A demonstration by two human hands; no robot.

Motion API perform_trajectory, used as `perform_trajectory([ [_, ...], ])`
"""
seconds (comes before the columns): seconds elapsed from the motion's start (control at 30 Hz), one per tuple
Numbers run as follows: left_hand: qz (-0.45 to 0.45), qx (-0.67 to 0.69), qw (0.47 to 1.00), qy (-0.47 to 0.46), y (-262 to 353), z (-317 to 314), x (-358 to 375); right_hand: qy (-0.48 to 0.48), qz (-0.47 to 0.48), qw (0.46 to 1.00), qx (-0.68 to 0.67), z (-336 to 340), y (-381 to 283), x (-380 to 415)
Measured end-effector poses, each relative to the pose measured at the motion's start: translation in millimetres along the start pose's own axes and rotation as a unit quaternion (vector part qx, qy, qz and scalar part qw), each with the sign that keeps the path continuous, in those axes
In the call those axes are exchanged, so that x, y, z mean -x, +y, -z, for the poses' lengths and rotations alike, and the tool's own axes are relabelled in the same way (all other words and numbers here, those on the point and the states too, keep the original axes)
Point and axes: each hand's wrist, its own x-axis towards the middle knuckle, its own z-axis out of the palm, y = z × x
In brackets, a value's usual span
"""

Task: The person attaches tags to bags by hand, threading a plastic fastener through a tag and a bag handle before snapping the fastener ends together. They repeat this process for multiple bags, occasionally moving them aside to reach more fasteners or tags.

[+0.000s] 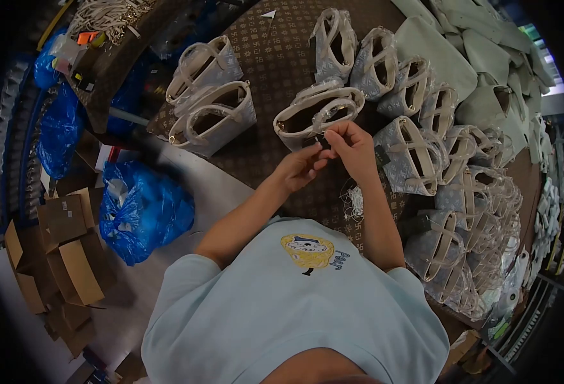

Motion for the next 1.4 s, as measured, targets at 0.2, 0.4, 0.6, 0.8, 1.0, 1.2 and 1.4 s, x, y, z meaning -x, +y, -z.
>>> perform_trajectory([
  [0.2, -0.096, 0.073, 0.993, 0.010, -7, -3, -23, -0.009, -0.020, 0.999, 0.025, 5, 4, 3],
  [0.4, -0.295, -0.400, 0.865, 0.070, -8, -3, 17, -0.049, 0.013, 0.981, 0.189, 13, 5, 5],
  [0.6, -0.425, -0.645, 0.615, 0.159, 19, -9, 52, -0.081, 0.065, 0.938, 0.331, 11, 1, -2],
  [0.8, -0.470, -0.664, 0.568, 0.129, 29, -10, 57, -0.118, 0.092, 0.919, 0.365, 5, -10, -10],
  [1.0, -0.485, -0.679, 0.539, 0.114, 30, -11, 58, -0.131, 0.114, 0.914, 0.367, 5, -8, -11],
  [1.2, -0.491, -0.727, 0.470, 0.098, 33, -10, 56, -0.128, 0.177, 0.871, 0.439, 1, -8, -10],
  [1.4, -0.467, -0.716, 0.509, 0.101, 34, -15, 61, -0.112, 0.258, 0.814, 0.508, -7, -9, 0],
])
